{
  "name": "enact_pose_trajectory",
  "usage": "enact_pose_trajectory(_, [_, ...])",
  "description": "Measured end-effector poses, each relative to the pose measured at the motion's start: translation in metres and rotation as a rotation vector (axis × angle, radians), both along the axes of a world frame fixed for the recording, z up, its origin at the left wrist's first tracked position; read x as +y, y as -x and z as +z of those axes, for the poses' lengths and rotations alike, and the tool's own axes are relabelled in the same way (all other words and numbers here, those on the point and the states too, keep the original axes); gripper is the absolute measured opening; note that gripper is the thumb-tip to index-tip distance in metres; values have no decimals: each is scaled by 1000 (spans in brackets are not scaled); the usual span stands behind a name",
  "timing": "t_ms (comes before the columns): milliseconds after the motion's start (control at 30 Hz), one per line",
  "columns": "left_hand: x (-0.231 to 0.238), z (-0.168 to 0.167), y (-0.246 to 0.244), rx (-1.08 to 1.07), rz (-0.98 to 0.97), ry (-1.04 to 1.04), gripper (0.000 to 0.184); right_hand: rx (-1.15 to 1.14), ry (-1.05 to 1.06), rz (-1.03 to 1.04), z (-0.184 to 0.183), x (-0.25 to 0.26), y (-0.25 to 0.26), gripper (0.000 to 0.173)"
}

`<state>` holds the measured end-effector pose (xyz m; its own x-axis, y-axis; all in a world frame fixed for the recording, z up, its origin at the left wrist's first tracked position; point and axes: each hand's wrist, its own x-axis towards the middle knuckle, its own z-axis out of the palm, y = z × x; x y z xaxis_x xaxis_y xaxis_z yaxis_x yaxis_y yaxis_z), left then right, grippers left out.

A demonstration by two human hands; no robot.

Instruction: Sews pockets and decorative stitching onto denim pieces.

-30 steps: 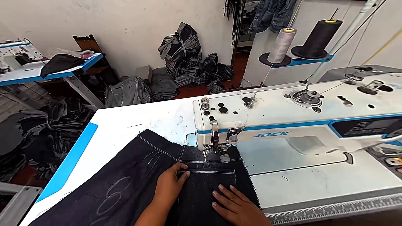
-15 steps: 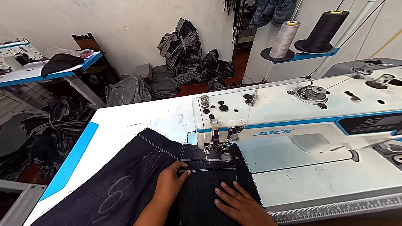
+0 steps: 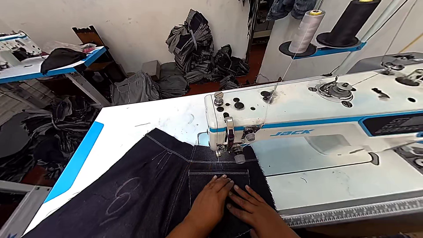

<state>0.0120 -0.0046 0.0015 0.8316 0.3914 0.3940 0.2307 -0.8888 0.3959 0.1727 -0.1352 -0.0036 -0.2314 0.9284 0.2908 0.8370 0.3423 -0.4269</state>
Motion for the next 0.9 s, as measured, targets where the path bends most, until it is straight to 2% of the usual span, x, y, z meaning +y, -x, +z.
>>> enact_pose_trajectory(100, [4,3,0,-1,7,106,35,7,-17,-46,-1,-1,1,61])
enact_pose_trajectory(200, [3,5,0,33,45,121,34,-2,-29,-66,-3,-2,3,59])
enact_pose_trajectory(333, [5,11,5,335,-11,17,46,-21,-56,-71,-5,-2,2,56])
enact_pose_trajectory(400, [8,17,7,476,-22,30,54,63,-39,-43,-3,-2,-3,49])
enact_pose_trajectory(467, [11,22,7,544,-26,63,64,258,9,-24,-1,-1,-10,43])
enact_pose_trajectory(533, [12,29,6,603,-39,115,81,389,10,-123,0,4,-16,46])
enact_pose_trajectory(633, [12,32,8,659,-83,150,99,98,-11,-405,-3,18,-7,48])
enact_pose_trajectory(700, [13,31,12,635,-109,138,103,-28,-28,-471,-8,19,-3,49])
enact_pose_trajectory(800, [16,30,15,632,-104,129,105,142,-90,-474,-6,24,-10,36])
enact_pose_trajectory(900, [28,30,18,621,-52,110,98,216,1,-427,5,42,-14,31])
